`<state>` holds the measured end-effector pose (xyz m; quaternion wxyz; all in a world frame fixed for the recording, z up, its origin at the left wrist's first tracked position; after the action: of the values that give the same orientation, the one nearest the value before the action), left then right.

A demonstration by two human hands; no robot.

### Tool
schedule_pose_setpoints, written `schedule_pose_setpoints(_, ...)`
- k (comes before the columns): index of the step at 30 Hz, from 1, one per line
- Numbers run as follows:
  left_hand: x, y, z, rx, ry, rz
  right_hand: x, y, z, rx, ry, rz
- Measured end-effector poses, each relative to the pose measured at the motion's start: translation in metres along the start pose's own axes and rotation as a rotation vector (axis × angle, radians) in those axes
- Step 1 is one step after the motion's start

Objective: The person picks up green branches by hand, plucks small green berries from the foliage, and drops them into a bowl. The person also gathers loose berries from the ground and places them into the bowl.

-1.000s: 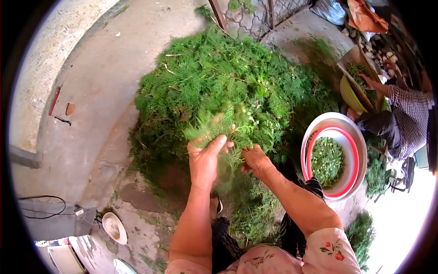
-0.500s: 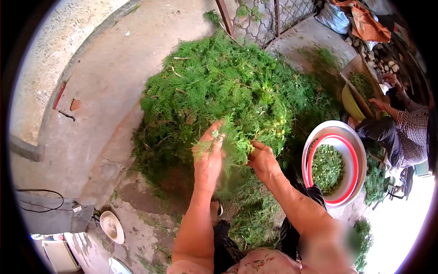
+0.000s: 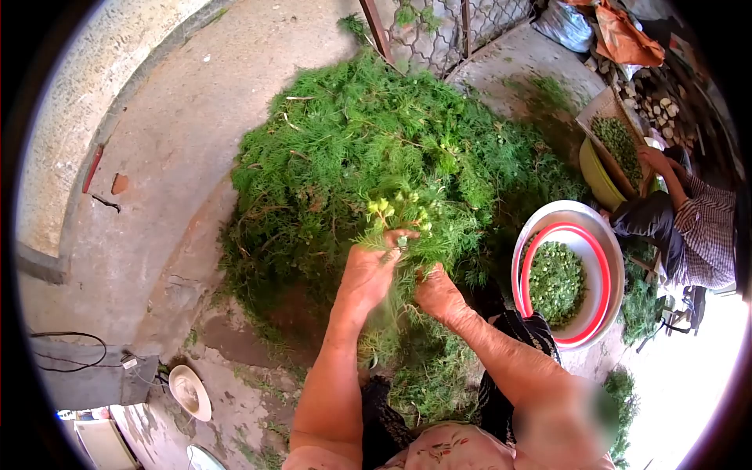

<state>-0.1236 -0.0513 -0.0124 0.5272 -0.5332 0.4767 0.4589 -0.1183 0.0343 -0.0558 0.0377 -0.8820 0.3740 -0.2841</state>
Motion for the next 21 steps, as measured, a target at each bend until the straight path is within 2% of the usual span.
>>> schedule_pose_setpoints(2,0.009,0.000,-0.007,-0.082,-0.040,0.152,-0.007,-0.003,-0.011,-0.259,0.184,-0.013)
schedule_pose_setpoints(3,0.011,0.001,-0.007,-0.054,-0.246,0.211,-0.008,-0.008,-0.021,-0.388,0.271,-0.037)
schedule_pose_setpoints(5,0.011,0.002,-0.006,0.005,-0.662,0.326,-0.030,-0.001,-0.019,-0.144,0.588,0.146)
schedule_pose_setpoints(6,0.012,0.002,-0.010,-0.091,-0.505,0.239,-0.048,0.006,-0.016,-0.199,0.554,0.146)
schedule_pose_setpoints(7,0.016,0.002,-0.014,-0.080,-0.620,0.291,-0.062,-0.005,-0.030,-0.461,0.837,0.144)
schedule_pose_setpoints(9,0.018,0.001,-0.015,-0.194,-0.606,0.169,-0.047,-0.032,-0.097,-1.047,0.590,-0.111)
schedule_pose_setpoints(11,0.015,-0.001,-0.011,-0.214,-0.674,0.080,-0.043,-0.038,-0.105,-0.776,0.942,0.099)
schedule_pose_setpoints(12,0.017,-0.001,-0.008,-0.223,-0.707,0.034,-0.031,-0.041,-0.115,-0.843,0.838,-0.048)
schedule_pose_setpoints(13,0.012,-0.003,-0.011,-0.261,-0.412,0.086,-0.012,-0.044,-0.124,-0.880,0.682,-0.227)
schedule_pose_setpoints(14,0.007,-0.006,-0.010,-0.293,-0.116,0.137,-0.002,-0.042,-0.122,-0.819,0.653,-0.243)
schedule_pose_setpoints(16,-0.021,-0.011,0.005,-0.249,0.616,0.395,0.010,-0.038,-0.112,-0.750,0.630,-0.269)
schedule_pose_setpoints(18,-0.028,-0.012,0.009,-0.206,0.485,0.404,0.012,-0.039,-0.106,-0.808,0.622,-0.270)
schedule_pose_setpoints(19,-0.030,-0.012,0.010,-0.186,0.419,0.407,0.003,-0.035,-0.101,-0.730,0.779,-0.194)
schedule_pose_setpoints(21,-0.007,-0.005,-0.001,-0.219,-0.148,0.264,-0.007,-0.033,-0.097,-0.564,1.082,-0.043)
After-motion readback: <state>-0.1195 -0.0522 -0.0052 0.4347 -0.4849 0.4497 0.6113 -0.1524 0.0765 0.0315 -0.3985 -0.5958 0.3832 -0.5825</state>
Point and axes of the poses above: each hand's wrist, its own y-axis towards the middle knuckle, its own z-axis out of the palm, x = y × z, the point moved 8 cm from there along y, towards the middle knuckle, and after that the axes turned 5 degrees about x, right-handed, at the moved point
